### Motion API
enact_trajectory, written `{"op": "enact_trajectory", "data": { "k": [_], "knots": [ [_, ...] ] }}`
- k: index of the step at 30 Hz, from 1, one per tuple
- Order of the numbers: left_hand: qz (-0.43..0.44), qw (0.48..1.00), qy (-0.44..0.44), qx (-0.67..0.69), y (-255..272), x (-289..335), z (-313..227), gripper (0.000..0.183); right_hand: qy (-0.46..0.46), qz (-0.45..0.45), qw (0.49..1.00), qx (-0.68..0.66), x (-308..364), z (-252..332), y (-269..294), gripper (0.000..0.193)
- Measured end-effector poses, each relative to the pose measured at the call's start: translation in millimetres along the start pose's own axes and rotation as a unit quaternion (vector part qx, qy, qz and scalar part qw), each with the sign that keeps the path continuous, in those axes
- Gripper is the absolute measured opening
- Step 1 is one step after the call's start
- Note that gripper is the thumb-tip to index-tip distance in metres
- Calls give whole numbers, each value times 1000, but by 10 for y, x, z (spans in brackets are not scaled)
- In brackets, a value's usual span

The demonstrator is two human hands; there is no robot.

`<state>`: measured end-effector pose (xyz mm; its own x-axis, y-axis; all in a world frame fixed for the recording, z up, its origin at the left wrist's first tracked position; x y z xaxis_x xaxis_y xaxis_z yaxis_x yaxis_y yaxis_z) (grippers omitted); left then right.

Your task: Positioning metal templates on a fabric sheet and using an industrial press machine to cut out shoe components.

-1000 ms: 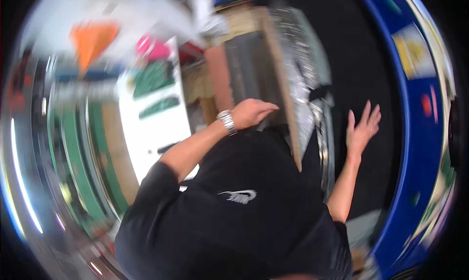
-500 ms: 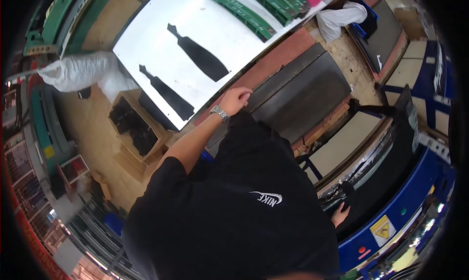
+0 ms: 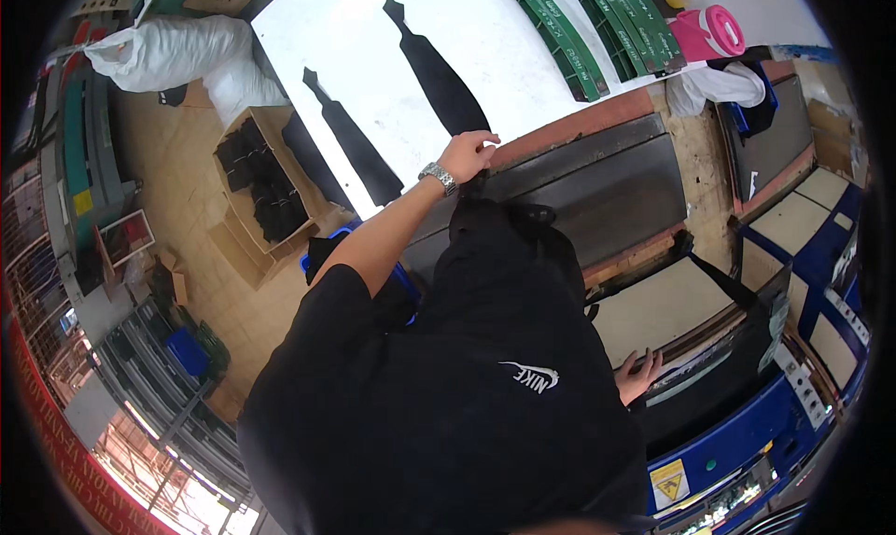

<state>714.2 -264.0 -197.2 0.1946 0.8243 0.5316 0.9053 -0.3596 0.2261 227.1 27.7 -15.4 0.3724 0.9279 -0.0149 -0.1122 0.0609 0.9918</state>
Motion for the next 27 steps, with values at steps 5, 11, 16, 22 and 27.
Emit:
{"op": "enact_trajectory", "data": {
  "k": [5,11,16,22,27],
  "knots": [
    [-55,997,-35,-48,-27,-4,-67,28,-40,27,995,-87,-602,-197,-190,30],
    [-72,981,-43,174,-307,-543,-627,28,4,16,993,-116,-1391,-430,-123,29],
    [-73,932,-71,347,-344,-1830,-1435,40,-34,43,990,-126,-1626,-535,27,29],
    [-179,890,-5,420,-95,-3593,-1386,79,-109,100,984,-99,-1405,-648,-82,30],
    [-218,843,63,487,-205,-4388,-1417,73,-314,107,927,-172,-722,-413,-291,31]
  ]
}}
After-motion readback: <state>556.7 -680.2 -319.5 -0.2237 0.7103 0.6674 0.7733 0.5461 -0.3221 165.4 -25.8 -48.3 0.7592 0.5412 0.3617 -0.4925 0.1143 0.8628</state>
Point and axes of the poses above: each hand's wrist, its own x-axis away from the middle knuckle, its own y-axis out of the back of the hand, z = x × y, the point moved 6 cm from there along -x, towards the middle knuckle, and after that the axes turned 3 degrees about z, right-handed, at the moved point
